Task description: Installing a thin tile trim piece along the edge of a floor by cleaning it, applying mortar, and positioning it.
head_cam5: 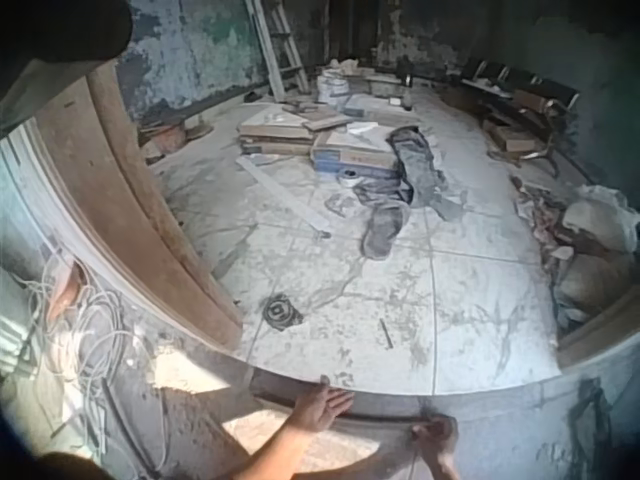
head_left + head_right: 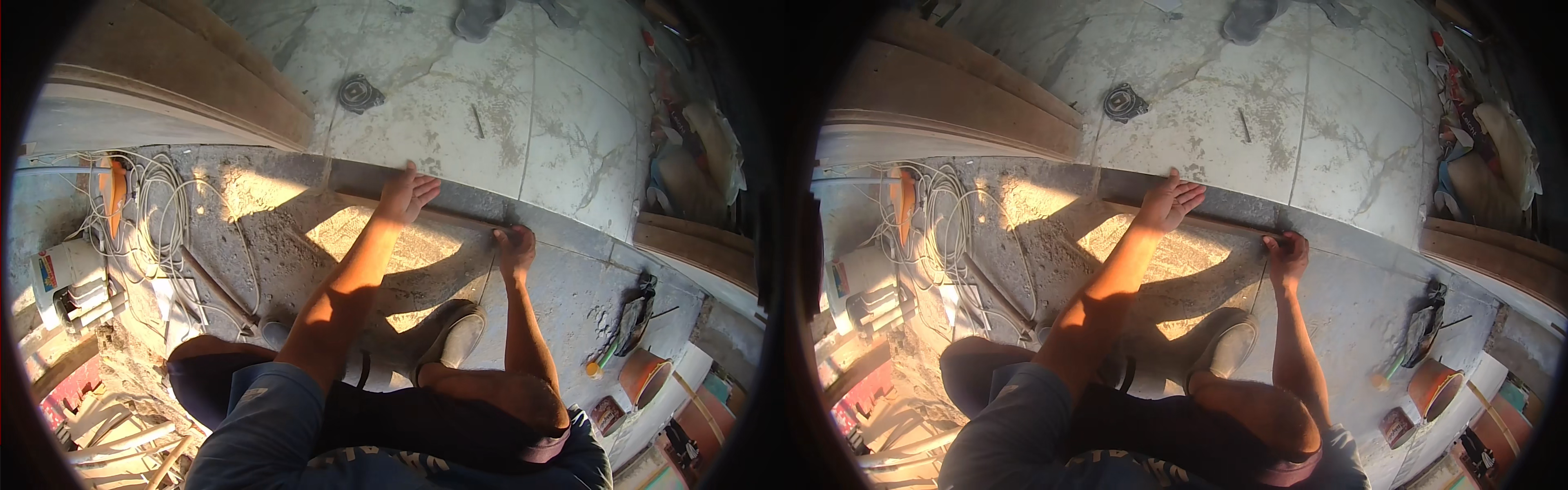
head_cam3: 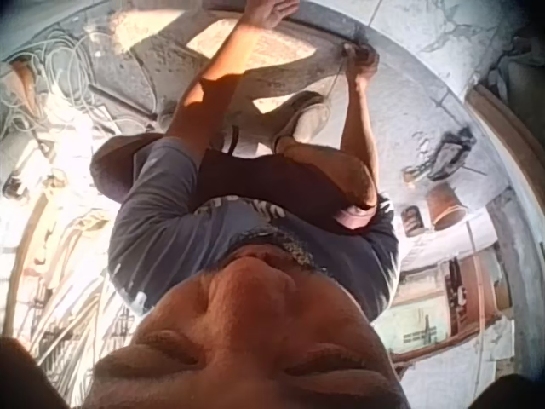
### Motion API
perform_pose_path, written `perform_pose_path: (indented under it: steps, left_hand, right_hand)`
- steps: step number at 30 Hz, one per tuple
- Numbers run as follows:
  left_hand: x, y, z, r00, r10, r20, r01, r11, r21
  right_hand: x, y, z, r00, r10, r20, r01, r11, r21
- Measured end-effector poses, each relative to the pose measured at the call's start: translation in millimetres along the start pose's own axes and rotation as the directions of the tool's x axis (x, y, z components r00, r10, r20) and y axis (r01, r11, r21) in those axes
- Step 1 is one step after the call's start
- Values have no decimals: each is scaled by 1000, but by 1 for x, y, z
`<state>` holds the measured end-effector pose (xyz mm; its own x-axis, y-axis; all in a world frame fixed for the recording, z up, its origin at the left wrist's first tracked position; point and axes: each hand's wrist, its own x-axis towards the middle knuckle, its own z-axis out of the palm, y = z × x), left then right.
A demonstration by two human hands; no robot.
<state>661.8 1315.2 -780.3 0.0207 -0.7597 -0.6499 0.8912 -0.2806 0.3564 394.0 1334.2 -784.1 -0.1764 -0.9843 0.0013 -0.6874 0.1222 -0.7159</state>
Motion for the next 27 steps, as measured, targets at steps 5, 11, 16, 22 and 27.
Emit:
perform_pose_path:
  steps: [5, 11, 16, 22, 27]
  left_hand:
    - [2, -7, 6, 999, -14, -52, 15, 1000, 14]
    - [2, 3, -3, 961, 85, -264, -93, 996, -17]
    - [-1, 8, -3, 981, -3, -194, 2, 1000, -8]
    - [-17, 28, -11, 963, 112, -244, -12, 925, 379]
    - [-32, 76, -62, 182, 983, -13, 4, 12, 1000]
  right_hand:
    - [0, -2, -1, 999, -27, -22, 25, 996, -83]
    - [-1, -1, -6, 998, -68, 10, 68, 997, -42]
    - [-1, -2, -6, 995, -95, 10, 95, 995, 29]
    - [9, -3, -4, 984, -178, -2, 178, 984, 30]
    - [23, -6, 1, 977, -213, -26, 213, 976, 37]
